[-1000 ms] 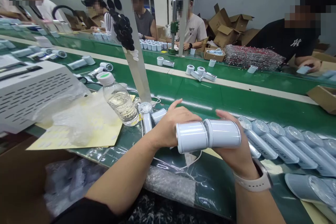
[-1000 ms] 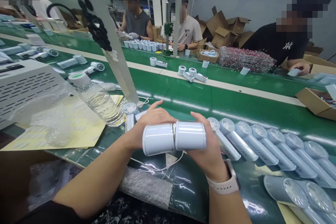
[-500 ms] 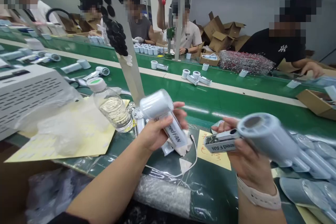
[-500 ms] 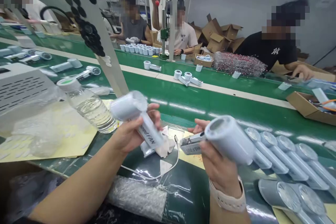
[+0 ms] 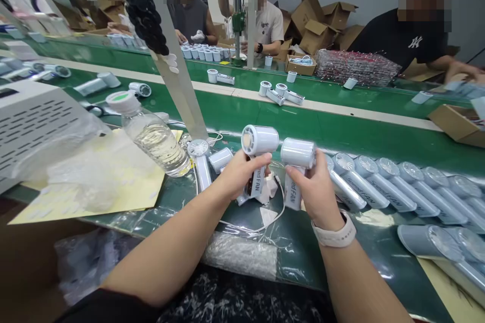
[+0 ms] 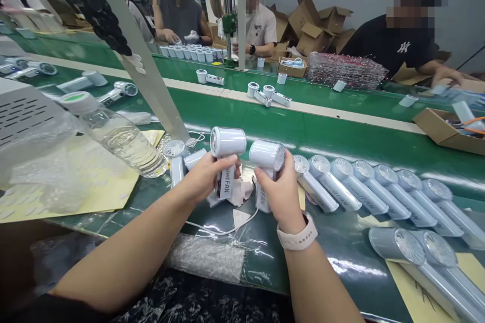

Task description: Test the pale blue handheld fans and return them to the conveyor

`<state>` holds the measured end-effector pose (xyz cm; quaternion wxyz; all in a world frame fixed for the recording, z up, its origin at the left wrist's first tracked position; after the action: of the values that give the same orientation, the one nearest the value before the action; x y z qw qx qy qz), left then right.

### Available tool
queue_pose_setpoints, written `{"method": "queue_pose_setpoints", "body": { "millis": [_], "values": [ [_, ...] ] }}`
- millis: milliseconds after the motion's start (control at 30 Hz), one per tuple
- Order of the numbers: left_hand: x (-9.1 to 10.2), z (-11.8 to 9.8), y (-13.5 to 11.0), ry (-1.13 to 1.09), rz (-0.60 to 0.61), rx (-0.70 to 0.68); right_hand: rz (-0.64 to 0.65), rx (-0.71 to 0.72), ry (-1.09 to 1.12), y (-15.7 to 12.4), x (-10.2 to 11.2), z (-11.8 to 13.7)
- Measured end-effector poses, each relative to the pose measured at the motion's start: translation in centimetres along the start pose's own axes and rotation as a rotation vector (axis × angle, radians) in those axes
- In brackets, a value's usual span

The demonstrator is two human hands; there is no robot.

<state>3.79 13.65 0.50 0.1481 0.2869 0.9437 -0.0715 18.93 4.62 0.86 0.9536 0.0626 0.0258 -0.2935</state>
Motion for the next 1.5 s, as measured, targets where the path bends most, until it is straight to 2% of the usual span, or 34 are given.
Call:
{"method": "queue_pose_setpoints", "body": {
  "millis": [67, 133, 167, 233, 333, 400, 467, 533, 600, 700, 833, 900, 1033, 1200, 1333, 1500],
  "values": [
    [-0.1, -1.2, -0.4, 0.043, 0.074, -0.145, 0.024, 0.286, -0.029, -0.7, 0.7, 2.7],
    [-0.6, -2.3, -1.0, -0.006, 0.225, -0.249, 0.224, 0.389, 0.06, -1.3, 0.6, 4.3],
    [-0.7, -2.8, -1.3, -0.02, 0.284, -0.294, 0.307, 0.384, 0.093, -1.5, 0.6, 4.6],
    [-0.7, -3.9, -1.5, -0.02, 0.32, -0.393, 0.359, 0.339, 0.102, -1.4, 0.8, 4.9],
    [-0.4, -4.6, -1.1, -0.091, 0.286, -0.453, 0.315, 0.317, 0.111, -1.2, 0.9, 5.1],
    [-0.4, -4.7, -0.9, -0.171, 0.263, -0.452, 0.329, 0.28, 0.154, -1.2, 0.4, 5.1],
    [-0.2, -4.7, -0.8, -0.163, 0.206, -0.452, 0.278, 0.243, 0.163, -1.0, 0.3, 4.9],
    [-0.5, -4.4, -0.9, -0.119, 0.218, -0.405, 0.262, 0.18, 0.193, -0.9, 0.2, 4.6],
    [-1.2, -3.7, -1.1, -0.095, 0.291, -0.318, 0.286, 0.086, 0.245, -0.8, -0.1, 3.8],
    [-2.0, -1.9, -1.3, -0.117, 0.37, -0.103, 0.311, -0.141, 0.331, -0.7, -0.8, 1.5],
    [-2.1, 0.3, -0.8, -0.181, 0.261, 0.102, 0.232, -0.355, 0.357, -0.7, -1.5, -1.3],
    [-2.1, 0.9, -0.7, -0.213, 0.203, 0.151, 0.221, -0.361, 0.378, -0.8, -2.0, -1.5],
    [-2.5, 1.4, -0.7, -0.235, 0.174, 0.204, 0.269, -0.326, 0.398, -1.2, -3.1, -0.9],
    [-2.4, 2.0, -0.6, -0.281, 0.135, 0.285, 0.225, -0.335, 0.366, -1.3, -2.9, -1.0],
    [-2.4, 2.8, -0.5, -0.307, 0.155, 0.342, 0.261, -0.348, 0.365, -1.4, -3.2, -1.1],
    [-2.5, 2.8, -0.4, -0.326, 0.227, 0.321, 0.357, -0.361, 0.364, -1.4, -3.7, -1.0]
  ]
}}
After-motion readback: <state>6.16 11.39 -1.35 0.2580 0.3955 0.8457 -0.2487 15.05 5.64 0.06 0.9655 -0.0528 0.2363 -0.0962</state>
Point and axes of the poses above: each hand's wrist, its own y-axis towards the middle knuckle, its own x-axis out of the back of the hand, z = x × y, the point moved 7 cm from there along y, towards the middle knuckle, and after that the axes turned 4 degrees about -x, right-handed, at the moved point
